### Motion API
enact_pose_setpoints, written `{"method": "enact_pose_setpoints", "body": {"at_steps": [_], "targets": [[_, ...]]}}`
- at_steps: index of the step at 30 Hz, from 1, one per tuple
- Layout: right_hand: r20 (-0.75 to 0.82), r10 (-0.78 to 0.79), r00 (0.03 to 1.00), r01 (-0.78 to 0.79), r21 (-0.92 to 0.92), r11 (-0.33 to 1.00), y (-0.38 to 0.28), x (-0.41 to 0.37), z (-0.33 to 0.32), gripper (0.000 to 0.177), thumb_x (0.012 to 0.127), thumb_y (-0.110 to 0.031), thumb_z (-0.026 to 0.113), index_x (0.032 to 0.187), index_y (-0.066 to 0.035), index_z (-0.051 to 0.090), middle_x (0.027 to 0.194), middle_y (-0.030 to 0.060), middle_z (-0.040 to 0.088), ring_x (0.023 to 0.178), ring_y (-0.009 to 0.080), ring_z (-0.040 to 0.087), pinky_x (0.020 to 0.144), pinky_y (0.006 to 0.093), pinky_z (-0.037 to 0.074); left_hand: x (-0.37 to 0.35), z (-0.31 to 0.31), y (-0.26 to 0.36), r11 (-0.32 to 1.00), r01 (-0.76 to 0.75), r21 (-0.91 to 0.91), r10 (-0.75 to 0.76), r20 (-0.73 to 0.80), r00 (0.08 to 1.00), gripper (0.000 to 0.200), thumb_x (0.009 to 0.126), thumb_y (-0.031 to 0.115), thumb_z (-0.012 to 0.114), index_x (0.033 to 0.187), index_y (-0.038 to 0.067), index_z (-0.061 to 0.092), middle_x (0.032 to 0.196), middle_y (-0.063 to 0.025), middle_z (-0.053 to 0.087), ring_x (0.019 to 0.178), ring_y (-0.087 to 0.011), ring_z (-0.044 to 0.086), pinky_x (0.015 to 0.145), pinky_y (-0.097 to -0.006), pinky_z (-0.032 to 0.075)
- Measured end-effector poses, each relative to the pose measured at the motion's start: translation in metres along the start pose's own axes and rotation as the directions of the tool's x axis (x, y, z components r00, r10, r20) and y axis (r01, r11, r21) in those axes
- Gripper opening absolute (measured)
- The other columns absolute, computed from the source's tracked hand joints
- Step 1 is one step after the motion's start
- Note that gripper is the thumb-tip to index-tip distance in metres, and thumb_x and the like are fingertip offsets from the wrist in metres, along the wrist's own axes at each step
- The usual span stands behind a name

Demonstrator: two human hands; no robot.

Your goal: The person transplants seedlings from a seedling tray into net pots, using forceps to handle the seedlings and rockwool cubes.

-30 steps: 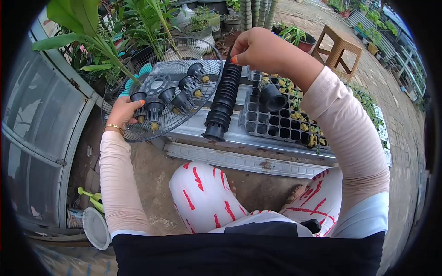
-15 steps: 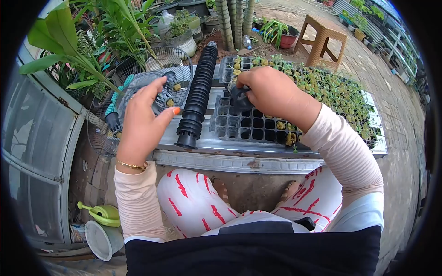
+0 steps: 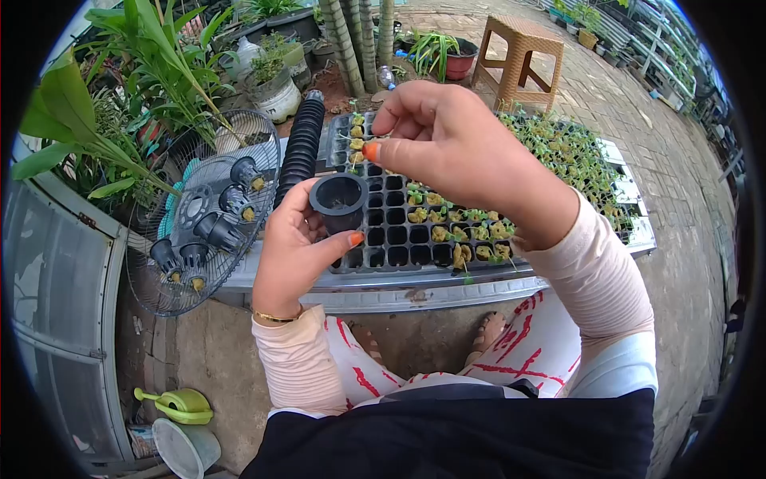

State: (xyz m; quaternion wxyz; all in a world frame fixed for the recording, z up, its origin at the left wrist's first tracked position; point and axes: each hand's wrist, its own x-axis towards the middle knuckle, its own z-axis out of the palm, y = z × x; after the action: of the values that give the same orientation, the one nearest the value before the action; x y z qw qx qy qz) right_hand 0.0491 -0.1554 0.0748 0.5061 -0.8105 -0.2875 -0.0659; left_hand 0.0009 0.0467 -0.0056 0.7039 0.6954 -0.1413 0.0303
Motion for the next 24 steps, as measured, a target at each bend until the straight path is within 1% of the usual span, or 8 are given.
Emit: {"method": "enact_pose_setpoints", "body": {"at_steps": [2,3,4,7,11,13,17,24], "targets": [[-0.082,0.055,0.995,-0.036,0.218,0.975,-0.014,-0.015,-0.028,0.019,0.078,-0.017,0.060,0.080,0.002,0.062,0.066,0.0071,0.059,0.057,0.0115,0.052,0.049,0.0265,0.041,-0.003,-0.010,-0.003,0.999,0.011,-0.037,-0.012,-0.025,1.000,0.058,0.068,-0.010,0.072,0.119,0.002,0.047,0.107,-0.0043,0.057,0.098,-0.0104,0.056,0.083,-0.0262,0.048],[-0.090,-0.191,0.978,0.203,0.166,0.965,-0.006,-0.025,-0.040,0.030,0.085,-0.020,0.042,0.093,0.004,0.058,0.082,0.0075,0.060,0.066,0.0047,0.045,0.055,0.0170,0.034,-0.004,-0.008,-0.001,0.999,0.010,-0.040,-0.010,-0.020,1.000,0.058,0.068,-0.010,0.072,0.119,0.002,0.047,0.107,-0.0043,0.057,0.098,-0.0104,0.056,0.083,-0.0262,0.048],[-0.108,0.006,0.994,0.028,0.302,0.953,-0.018,-0.035,-0.055,0.035,0.087,-0.023,0.037,0.092,0.006,0.056,0.085,0.0116,0.061,0.066,0.0062,0.045,0.053,0.0173,0.033,-0.005,-0.006,0.001,0.997,0.019,-0.081,-0.021,-0.027,0.999,0.059,0.068,-0.009,0.072,0.119,0.002,0.046,0.108,-0.0045,0.057,0.098,-0.0106,0.056,0.084,-0.0269,0.047],[-0.364,-0.016,0.931,0.210,0.501,0.839,-0.003,-0.059,-0.069,0.037,0.095,-0.028,0.033,0.085,0.002,0.052,0.077,0.0093,0.057,0.062,0.0101,0.042,0.053,0.0202,0.031,-0.008,-0.001,0.001,0.997,0.033,-0.072,-0.035,-0.029,0.999,0.059,0.067,-0.008,0.072,0.119,0.002,0.046,0.108,-0.0045,0.056,0.097,-0.0106,0.055,0.085,-0.0272,0.046],[-0.573,-0.168,0.802,0.360,0.239,0.902,0.030,-0.075,-0.082,0.043,0.099,-0.030,0.036,0.077,0.002,0.054,0.075,0.0055,0.054,0.063,0.0098,0.043,0.056,0.0220,0.032,-0.010,0.009,0.006,0.997,0.073,0.011,-0.073,-0.042,0.996,0.058,0.068,-0.007,0.072,0.118,-0.001,0.046,0.105,-0.0043,0.057,0.095,-0.0090,0.055,0.083,-0.0247,0.045],[-0.445,-0.079,0.892,0.081,-0.016,0.997,0.035,-0.089,-0.088,0.050,0.100,-0.041,0.034,0.077,0.000,0.051,0.072,0.0024,0.048,0.063,0.0081,0.039,0.055,0.0222,0.029,-0.011,0.013,0.007,0.993,0.063,0.098,-0.059,-0.047,0.997,0.057,0.067,-0.009,0.072,0.117,-0.001,0.046,0.101,-0.0031,0.059,0.092,-0.0079,0.056,0.083,-0.0241,0.045],[-0.334,0.016,0.943,0.018,0.098,0.995,0.043,-0.088,-0.085,0.050,0.097,-0.047,0.040,0.078,-0.002,0.053,0.067,-0.0009,0.046,0.057,0.0042,0.036,0.050,0.0193,0.025,-0.008,0.018,0.007,0.990,0.087,0.107,-0.083,-0.043,0.996,0.053,0.066,-0.011,0.072,0.112,0.000,0.048,0.097,-0.0026,0.060,0.087,-0.0074,0.057,0.078,-0.0230,0.047],[-0.524,0.111,0.844,-0.012,0.188,0.982,0.054,-0.095,-0.089,0.055,0.096,-0.050,0.038,0.082,0.000,0.056,0.052,-0.0024,0.040,0.046,0.0030,0.030,0.047,0.0176,0.021,0.000,0.014,0.006,0.978,0.136,0.158,-0.129,-0.051,0.990,0.053,0.064,-0.012,0.071,0.110,0.000,0.047,0.096,-0.0026,0.060,0.087,-0.0069,0.056,0.078,-0.0229,0.047]]}}
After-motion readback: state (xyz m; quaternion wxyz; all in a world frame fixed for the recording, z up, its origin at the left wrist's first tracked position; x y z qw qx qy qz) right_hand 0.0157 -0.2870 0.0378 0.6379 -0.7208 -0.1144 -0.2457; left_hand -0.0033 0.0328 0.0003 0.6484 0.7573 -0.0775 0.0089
